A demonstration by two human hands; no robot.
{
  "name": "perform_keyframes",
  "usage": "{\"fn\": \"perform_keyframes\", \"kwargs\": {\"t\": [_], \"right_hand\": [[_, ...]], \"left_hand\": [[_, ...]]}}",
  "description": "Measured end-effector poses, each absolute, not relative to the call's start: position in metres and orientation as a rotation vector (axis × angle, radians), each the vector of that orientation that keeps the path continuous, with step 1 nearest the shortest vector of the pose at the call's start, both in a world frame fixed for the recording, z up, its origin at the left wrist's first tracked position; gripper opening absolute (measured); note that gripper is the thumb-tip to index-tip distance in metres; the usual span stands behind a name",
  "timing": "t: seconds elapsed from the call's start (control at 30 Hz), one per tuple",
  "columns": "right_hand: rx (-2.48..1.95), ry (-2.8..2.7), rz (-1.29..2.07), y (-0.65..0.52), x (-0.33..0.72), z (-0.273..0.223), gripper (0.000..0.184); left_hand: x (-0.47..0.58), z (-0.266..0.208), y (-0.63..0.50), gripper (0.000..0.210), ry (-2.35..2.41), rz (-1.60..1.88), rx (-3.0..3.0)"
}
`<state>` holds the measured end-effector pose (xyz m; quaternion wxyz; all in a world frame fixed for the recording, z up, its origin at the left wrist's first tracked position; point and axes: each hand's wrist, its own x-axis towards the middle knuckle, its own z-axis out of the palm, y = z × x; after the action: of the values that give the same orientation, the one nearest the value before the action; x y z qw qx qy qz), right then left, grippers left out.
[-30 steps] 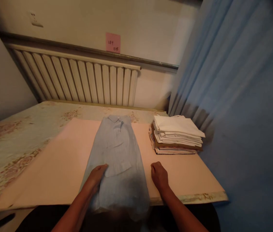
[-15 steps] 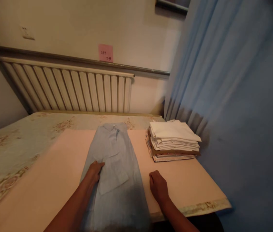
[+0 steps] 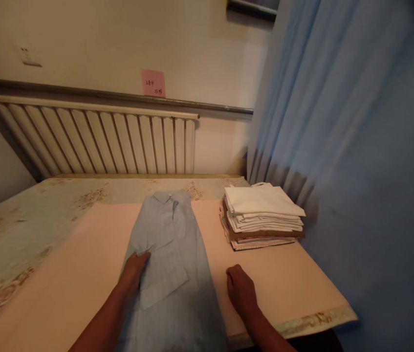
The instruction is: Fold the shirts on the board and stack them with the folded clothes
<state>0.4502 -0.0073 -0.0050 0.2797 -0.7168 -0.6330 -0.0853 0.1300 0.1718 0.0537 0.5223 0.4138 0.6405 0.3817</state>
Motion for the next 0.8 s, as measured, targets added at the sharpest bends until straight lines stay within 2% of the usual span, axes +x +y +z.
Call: {"fn": "perform_keyframes", "kwargs": {"t": [0.1, 0.27, 0.47, 0.8], "right_hand": [[-1.909, -1.693, -0.243, -0.007, 0.450, -0.004, 0.020], [-1.886, -1.685, -0.233, -0.007, 0.451, -0.005, 0.020], [-1.890, -1.690, -0.226, -0.005, 0.451, -0.010, 0.020], [-1.923, -1.713, -0.207, -0.003, 0.451, -0.011, 0.020]], "left_hand": [[0.130, 0.057, 0.181, 0.035, 1.429, 0.899, 0.812], [0.131, 0.065, 0.198, 0.027, 1.240, 0.822, 0.637], [0.128, 0.069, 0.219, 0.029, 1.083, 0.855, 0.520], [0.140, 0.071, 0.253, 0.025, 1.162, 0.844, 0.567]]}}
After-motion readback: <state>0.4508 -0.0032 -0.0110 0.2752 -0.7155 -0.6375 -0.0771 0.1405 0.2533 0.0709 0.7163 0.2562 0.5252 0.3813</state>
